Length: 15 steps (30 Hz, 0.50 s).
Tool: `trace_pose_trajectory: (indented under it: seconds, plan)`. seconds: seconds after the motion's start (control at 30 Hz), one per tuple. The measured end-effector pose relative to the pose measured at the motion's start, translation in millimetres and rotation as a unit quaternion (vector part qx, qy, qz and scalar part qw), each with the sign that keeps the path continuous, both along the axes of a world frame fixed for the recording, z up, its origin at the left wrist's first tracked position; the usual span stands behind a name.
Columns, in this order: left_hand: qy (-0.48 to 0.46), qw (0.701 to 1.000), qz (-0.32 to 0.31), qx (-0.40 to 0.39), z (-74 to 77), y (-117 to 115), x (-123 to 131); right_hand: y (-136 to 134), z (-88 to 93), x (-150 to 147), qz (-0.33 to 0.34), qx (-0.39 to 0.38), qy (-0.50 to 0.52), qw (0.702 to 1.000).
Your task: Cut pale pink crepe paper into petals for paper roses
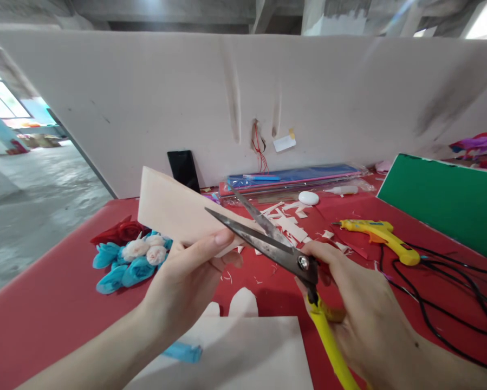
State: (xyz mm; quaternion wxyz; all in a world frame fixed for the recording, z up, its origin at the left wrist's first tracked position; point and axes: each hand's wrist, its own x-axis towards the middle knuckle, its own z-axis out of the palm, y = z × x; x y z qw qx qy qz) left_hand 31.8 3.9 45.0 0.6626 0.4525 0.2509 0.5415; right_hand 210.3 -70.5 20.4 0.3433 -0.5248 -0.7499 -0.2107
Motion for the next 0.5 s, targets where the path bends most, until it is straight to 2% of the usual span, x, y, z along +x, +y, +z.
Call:
trace_pose_trajectory:
  seconds: [0.17, 0.27, 0.33, 0.4, 0.47, 0.5]
  plan:
    - [0.008, 1.0, -0.002, -0.005, -1.9, 3.3, -1.8, 1.9, -4.5, 2.5, -0.003, -0.026, 0.026, 0.999]
    - [0.021, 1.0, 0.0, -0.017, -2.1, 3.4, -1.3, 5.0, -5.4, 3.0, -0.001, -0.096, 0.106, 0.99]
    - [0.029, 0.999, 0.006, -0.027, -2.0, 2.3, -0.4, 6.8, -4.5, 2.6, 0.007, -0.18, 0.184, 0.966]
    - [0.047, 0.998, 0.02, -0.038, -2.1, 0.8, 0.4, 7.0, -4.7, 2.6, 0.018, -0.257, 0.262, 0.93]
    - [0.079, 0.995, 0.036, -0.048, -2.6, -0.7, 1.0, 5.4, -8.6, 3.5, 0.026, -0.284, 0.306, 0.908]
    - [0.1, 0.993, 0.043, -0.051, -3.1, -1.3, 1.2, 4.1, -12.1, 4.4, 0.029, -0.278, 0.311, 0.909]
